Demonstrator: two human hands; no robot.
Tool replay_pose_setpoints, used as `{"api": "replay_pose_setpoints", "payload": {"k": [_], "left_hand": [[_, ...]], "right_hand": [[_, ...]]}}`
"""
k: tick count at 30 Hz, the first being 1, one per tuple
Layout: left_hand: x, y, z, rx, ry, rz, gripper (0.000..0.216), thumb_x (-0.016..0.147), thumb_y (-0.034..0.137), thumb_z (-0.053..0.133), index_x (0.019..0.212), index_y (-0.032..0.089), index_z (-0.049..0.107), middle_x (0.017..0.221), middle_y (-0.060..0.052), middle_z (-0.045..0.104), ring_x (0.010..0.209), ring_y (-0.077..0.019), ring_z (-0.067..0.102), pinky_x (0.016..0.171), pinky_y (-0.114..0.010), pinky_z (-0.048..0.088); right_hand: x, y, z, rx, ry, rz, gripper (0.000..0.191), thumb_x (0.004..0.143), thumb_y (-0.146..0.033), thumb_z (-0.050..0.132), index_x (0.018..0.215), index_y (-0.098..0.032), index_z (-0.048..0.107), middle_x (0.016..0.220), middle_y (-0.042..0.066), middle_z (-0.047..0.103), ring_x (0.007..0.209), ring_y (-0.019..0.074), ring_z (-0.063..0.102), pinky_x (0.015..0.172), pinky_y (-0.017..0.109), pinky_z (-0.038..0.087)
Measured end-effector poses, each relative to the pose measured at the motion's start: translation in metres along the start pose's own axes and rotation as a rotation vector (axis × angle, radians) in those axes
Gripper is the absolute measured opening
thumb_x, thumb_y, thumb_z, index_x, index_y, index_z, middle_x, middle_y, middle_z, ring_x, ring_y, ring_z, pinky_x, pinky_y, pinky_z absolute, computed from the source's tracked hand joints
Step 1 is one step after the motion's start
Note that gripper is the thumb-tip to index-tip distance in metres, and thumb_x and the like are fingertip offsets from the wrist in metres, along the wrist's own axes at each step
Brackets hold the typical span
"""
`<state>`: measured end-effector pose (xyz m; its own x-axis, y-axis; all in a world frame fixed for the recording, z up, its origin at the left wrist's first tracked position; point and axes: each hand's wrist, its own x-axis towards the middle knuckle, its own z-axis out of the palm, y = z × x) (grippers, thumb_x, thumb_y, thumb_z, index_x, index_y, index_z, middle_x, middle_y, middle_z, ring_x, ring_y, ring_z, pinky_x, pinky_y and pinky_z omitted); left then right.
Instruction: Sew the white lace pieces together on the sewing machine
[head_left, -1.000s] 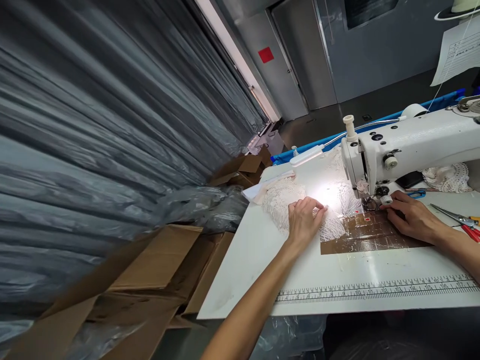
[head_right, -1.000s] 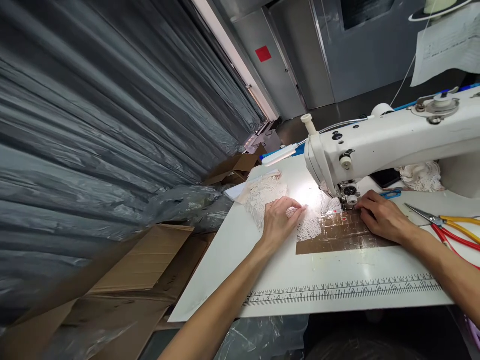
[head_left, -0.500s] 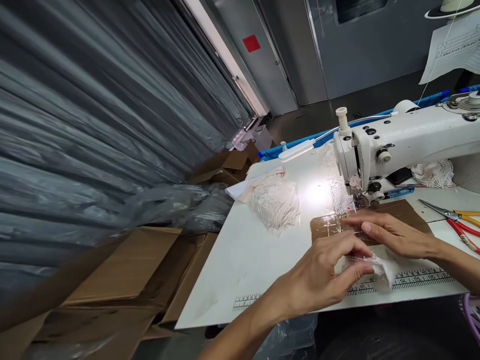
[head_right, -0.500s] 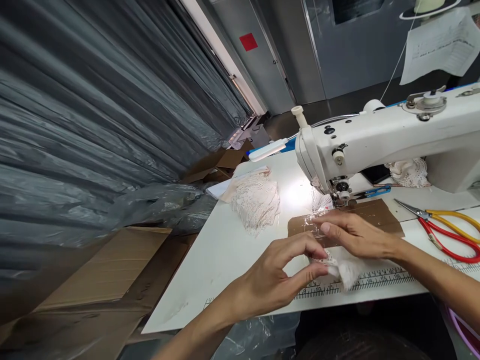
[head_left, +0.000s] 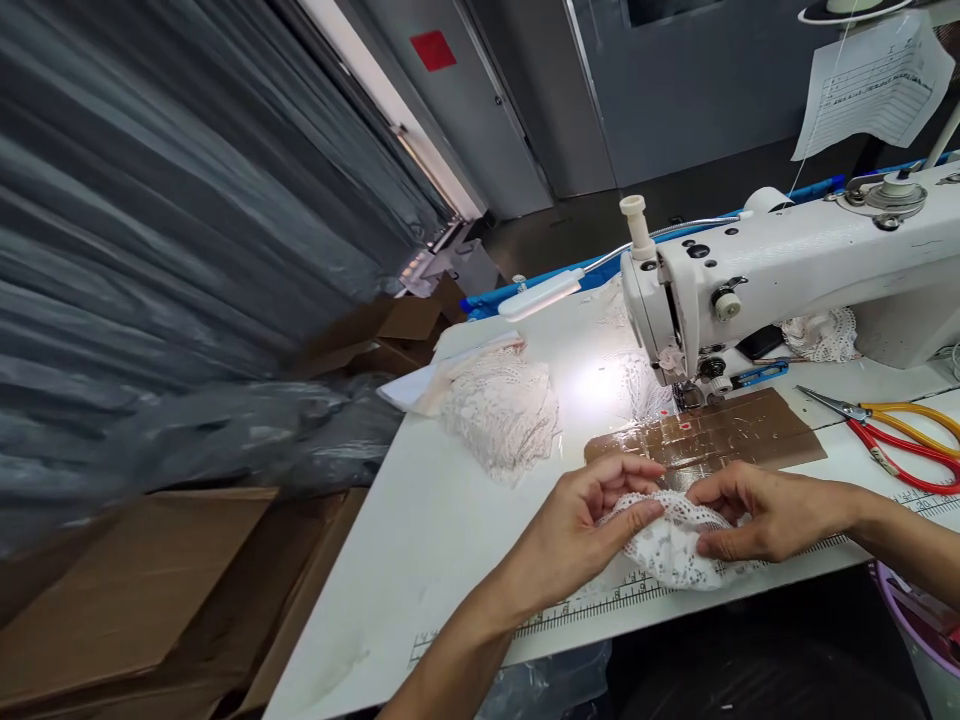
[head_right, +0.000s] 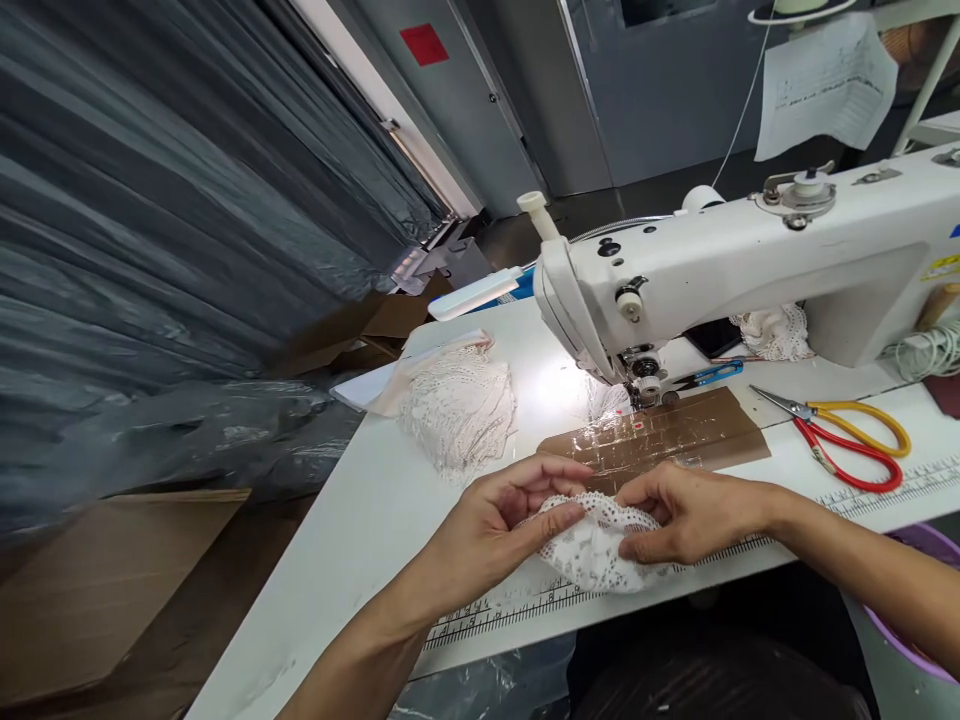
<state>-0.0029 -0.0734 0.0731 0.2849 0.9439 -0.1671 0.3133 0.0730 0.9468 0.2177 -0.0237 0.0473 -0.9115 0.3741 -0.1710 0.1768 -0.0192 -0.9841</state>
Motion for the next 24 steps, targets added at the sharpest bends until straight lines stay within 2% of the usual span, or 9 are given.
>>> {"api": "replay_pose_setpoints", "payload": {"k": [3,5,7,9,11,17,21,24], "left_hand": [[0.014,-0.01,-0.013,0.21,0.031,0.056,0.028,0.086,0.036,0.064,0.106,0.017,0.067,0.098,-0.007,0.07,0.079,-0.0151,0.065,0.065,-0.024,0.052],[0.029,-0.017,-0.021,0.426,0.054,0.131,0.024,0.09,0.034,0.059,0.107,0.018,0.066,0.093,-0.005,0.072,0.074,-0.0147,0.065,0.066,-0.026,0.052],[0.047,-0.026,-0.027,0.696,0.108,0.247,0.021,0.093,0.03,0.055,0.11,0.02,0.063,0.093,-0.004,0.071,0.071,-0.0156,0.063,0.066,-0.03,0.051],[0.067,-0.034,-0.03,0.968,0.202,0.372,0.02,0.093,0.023,0.052,0.11,0.018,0.061,0.104,-0.009,0.068,0.084,-0.0214,0.064,0.071,-0.036,0.051],[0.087,-0.04,-0.031,1.113,0.243,0.426,0.02,0.095,0.021,0.047,0.11,0.016,0.06,0.111,-0.012,0.064,0.088,-0.0232,0.063,0.071,-0.036,0.051],[0.131,-0.051,-0.034,1.063,0.155,0.501,0.025,0.098,0.023,0.041,0.083,0.017,0.06,0.088,-0.009,0.061,0.077,-0.0209,0.061,0.071,-0.035,0.051],[0.132,-0.049,-0.039,0.911,0.174,0.628,0.023,0.095,0.025,0.046,0.084,0.019,0.064,0.089,-0.007,0.066,0.08,-0.0193,0.063,0.072,-0.036,0.054],[0.123,-0.047,-0.037,0.789,0.057,0.736,0.02,0.096,0.029,0.051,0.09,0.022,0.069,0.09,-0.003,0.071,0.077,-0.0142,0.065,0.073,-0.033,0.056]], "right_hand": [[0.005,0.001,-0.012,-0.262,0.165,0.046,0.025,0.085,-0.026,0.061,0.107,-0.015,0.067,0.081,0.0,0.063,0.068,0.0109,0.053,0.06,0.022,0.04],[0.01,0.001,-0.02,-0.482,0.308,0.051,0.033,0.086,-0.025,0.061,0.118,-0.015,0.066,0.095,0.005,0.07,0.079,0.016,0.06,0.07,0.026,0.045],[0.015,0.004,-0.029,-0.709,0.449,0.062,0.036,0.088,-0.026,0.058,0.122,-0.014,0.064,0.102,0.01,0.071,0.087,0.0209,0.064,0.074,0.03,0.046],[0.018,0.011,-0.037,-0.9,0.554,0.071,0.036,0.091,-0.029,0.055,0.122,-0.015,0.065,0.103,0.013,0.071,0.086,0.0239,0.065,0.073,0.033,0.047],[0.017,0.02,-0.044,-1.002,0.616,0.05,0.035,0.094,-0.031,0.05,0.12,-0.015,0.067,0.102,0.014,0.071,0.082,0.0245,0.065,0.07,0.034,0.047],[0.012,0.039,-0.057,-0.906,0.715,-0.117,0.031,0.092,-0.021,0.047,0.112,-0.018,0.071,0.098,0.01,0.068,0.08,0.0189,0.061,0.07,0.03,0.047],[0.013,0.041,-0.057,-0.863,0.735,-0.129,0.031,0.091,-0.019,0.045,0.107,-0.017,0.071,0.099,0.01,0.065,0.076,0.017,0.059,0.068,0.029,0.046],[0.014,0.041,-0.054,-0.875,0.738,-0.114,0.03,0.091,-0.02,0.046,0.11,-0.018,0.07,0.098,0.01,0.064,0.076,0.0175,0.059,0.067,0.03,0.046]]}}
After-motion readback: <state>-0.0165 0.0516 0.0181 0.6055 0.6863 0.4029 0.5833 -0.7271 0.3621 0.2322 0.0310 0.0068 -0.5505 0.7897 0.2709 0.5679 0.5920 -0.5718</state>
